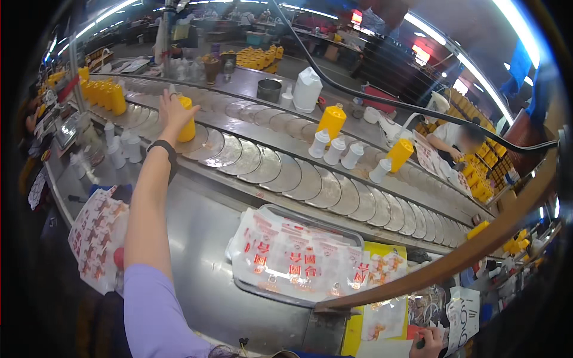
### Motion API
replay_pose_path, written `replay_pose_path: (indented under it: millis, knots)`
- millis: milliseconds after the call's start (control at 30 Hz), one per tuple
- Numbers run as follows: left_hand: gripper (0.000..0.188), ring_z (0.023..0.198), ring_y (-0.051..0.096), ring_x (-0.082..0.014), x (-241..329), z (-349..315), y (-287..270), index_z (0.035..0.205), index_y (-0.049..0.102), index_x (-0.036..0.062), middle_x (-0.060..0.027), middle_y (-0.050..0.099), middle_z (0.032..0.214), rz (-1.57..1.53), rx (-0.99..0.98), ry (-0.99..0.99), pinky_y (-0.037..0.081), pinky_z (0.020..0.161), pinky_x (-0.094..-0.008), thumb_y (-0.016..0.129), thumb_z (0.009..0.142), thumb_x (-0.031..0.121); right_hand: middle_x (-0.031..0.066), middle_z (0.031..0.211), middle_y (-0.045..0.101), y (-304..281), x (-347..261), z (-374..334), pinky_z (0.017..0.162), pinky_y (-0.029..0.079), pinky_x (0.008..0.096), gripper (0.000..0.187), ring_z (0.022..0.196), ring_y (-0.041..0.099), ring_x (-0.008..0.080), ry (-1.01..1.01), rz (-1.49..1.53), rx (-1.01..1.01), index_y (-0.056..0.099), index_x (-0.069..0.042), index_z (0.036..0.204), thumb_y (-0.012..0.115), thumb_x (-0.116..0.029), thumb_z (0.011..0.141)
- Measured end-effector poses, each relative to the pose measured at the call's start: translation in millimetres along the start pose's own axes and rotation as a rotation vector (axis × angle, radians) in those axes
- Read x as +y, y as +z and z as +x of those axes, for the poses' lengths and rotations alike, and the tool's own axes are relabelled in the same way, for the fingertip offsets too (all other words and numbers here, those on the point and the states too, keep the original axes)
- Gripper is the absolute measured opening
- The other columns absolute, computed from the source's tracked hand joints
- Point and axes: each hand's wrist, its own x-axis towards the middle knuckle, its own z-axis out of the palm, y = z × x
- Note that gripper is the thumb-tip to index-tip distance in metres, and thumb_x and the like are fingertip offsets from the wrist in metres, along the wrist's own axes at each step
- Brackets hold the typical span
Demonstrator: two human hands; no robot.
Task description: Applying gold decals or labels to yellow ceramic jars using a squeegee and sponge.
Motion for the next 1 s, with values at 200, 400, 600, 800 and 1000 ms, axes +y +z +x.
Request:
replay_pose_path:
  millis: [200, 400, 600, 800, 1000]
  knots:
    - [0.089, 0.135, 0.042, -0.0402, 13.0, 11.5, 36.5, 0.136, 0.05, -0.0003, -0.0188, 0.045, 0.148, -0.217, -0.093, -0.018, 0.037, 0.113, -0.0472, 0.087, 0.068, 0.044, 0.0144, 0.096, 0.064, 10.8, 7.1, 7.4, 0.083, 0.049, 0.0485, 0.019, 0.094, 0.058, 0.0394, 0.031, -0.057, -0.051, 0.067, -0.008, 0.097, 0.067, -0.001, 0.08]
    - [0.075, 0.118, 0.05, -0.0397, 23.2, -20.2, 61.7, 0.123, 0.055, 0.0048, -0.0186, 0.054, 0.119, -0.236, 0.141, 0.085, 0.044, 0.102, -0.0482, 0.088, 0.058, 0.023, 0.0094, 0.096, 0.068, 6.3, -3.5, 8.1, 0.078, 0.052, 0.0434, 0.014, 0.087, 0.064, 0.0328, -0.063, -0.106, -0.021, 0.068, -0.011, 0.093, 0.069, -0.005, 0.08]
    - [0.075, 0.116, 0.048, -0.039, 25.1, -91.2, 0.3, 0.122, 0.055, 0.0024, -0.0212, 0.052, 0.119, -0.496, 0.139, 0.167, 0.042, 0.1, -0.046, 0.087, 0.059, 0.025, 0.0059, 0.096, 0.072, 14.3, 0.7, -10.9, 0.076, 0.054, 0.0405, 0.005, 0.088, 0.068, 0.0285, -0.093, 0.02, 0.105, 0.072, -0.013, 0.089, 0.072, -0.01, 0.084]
    - [0.075, 0.116, 0.048, -0.0365, 49.4, -197.8, -184.4, 0.121, 0.055, 0.0008, -0.02, 0.049, 0.119, -0.504, 0.079, 0.22, 0.041, 0.101, -0.0447, 0.088, 0.063, 0.034, 0.0133, 0.091, 0.069, 1.0, -34.7, -8.6, 0.068, 0.054, 0.0424, 0.003, 0.08, 0.066, 0.0347, -0.161, 0.143, 0.198, 0.071, -0.005, 0.088, 0.072, -0.008, 0.087]
    - [0.07, 0.11, 0.049, -0.029, 35.3, -322.8, -291.8, 0.123, 0.056, 0.0029, -0.0139, 0.046, 0.116, -0.904, -0.292, 0.425, 0.04, 0.099, -0.0368, 0.089, 0.065, 0.023, 0.0157, 0.09, 0.065, 23.4, -39.9, -25.2, 0.068, 0.05, 0.0408, 0.003, 0.08, 0.063, 0.0323, -0.277, 0.345, 0.192, 0.068, -0.003, 0.092, 0.067, -0.005, 0.09]
